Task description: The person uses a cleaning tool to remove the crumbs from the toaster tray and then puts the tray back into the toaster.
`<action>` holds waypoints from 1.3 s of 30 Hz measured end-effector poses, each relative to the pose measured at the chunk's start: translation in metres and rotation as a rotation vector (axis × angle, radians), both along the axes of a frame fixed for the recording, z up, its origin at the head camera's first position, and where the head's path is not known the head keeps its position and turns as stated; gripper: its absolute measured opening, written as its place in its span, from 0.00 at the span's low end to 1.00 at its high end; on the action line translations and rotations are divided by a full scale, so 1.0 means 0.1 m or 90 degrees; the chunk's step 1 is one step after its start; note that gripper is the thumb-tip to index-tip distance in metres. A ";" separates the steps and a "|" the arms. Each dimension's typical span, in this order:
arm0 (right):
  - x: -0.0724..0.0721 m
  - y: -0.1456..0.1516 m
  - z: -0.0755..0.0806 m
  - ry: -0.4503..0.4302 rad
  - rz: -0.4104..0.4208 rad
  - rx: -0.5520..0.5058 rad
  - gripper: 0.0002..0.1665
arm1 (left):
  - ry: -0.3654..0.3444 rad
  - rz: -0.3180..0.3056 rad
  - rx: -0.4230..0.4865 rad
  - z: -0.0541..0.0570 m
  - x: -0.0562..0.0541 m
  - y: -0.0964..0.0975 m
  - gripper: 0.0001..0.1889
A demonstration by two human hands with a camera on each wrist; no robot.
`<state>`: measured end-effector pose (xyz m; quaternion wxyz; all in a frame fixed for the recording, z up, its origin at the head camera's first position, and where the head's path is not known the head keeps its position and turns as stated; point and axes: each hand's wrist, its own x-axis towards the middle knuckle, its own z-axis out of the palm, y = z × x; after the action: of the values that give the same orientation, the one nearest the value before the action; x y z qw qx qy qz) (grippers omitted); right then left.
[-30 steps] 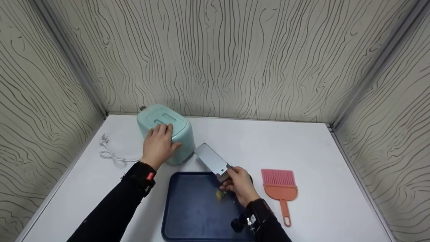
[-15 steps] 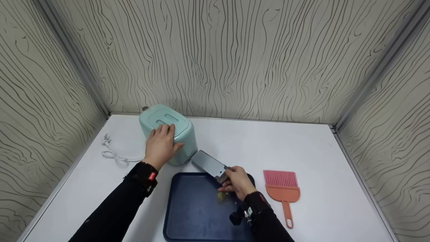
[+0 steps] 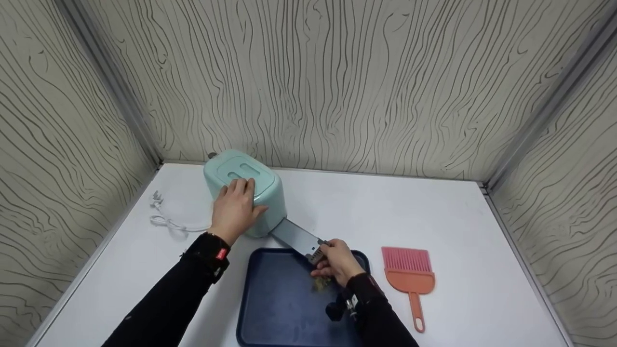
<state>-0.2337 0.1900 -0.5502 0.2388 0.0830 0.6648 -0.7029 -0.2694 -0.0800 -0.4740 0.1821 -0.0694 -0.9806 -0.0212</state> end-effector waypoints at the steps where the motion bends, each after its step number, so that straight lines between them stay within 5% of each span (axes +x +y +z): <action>1: -0.01 -0.01 -0.01 -0.002 -0.004 -0.001 0.18 | -0.005 0.000 0.001 0.00 0.00 0.00 0.41; 27: -0.18 -0.34 -0.13 -0.024 -0.053 -0.010 0.15 | -0.015 0.006 -0.003 0.00 -0.02 0.00 0.42; 35: -0.21 -0.48 -0.03 -0.016 -0.063 0.073 0.20 | -0.016 0.010 -0.013 0.00 -0.02 0.02 0.42; 39: -0.24 -0.54 0.00 0.000 -0.046 0.157 0.11 | 0.015 0.008 -0.011 -0.01 -0.01 0.01 0.41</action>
<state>-0.2576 0.1358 -0.5497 0.2012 0.1358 0.7426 -0.6242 -0.2703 -0.0787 -0.4746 0.1930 -0.0646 -0.9790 -0.0108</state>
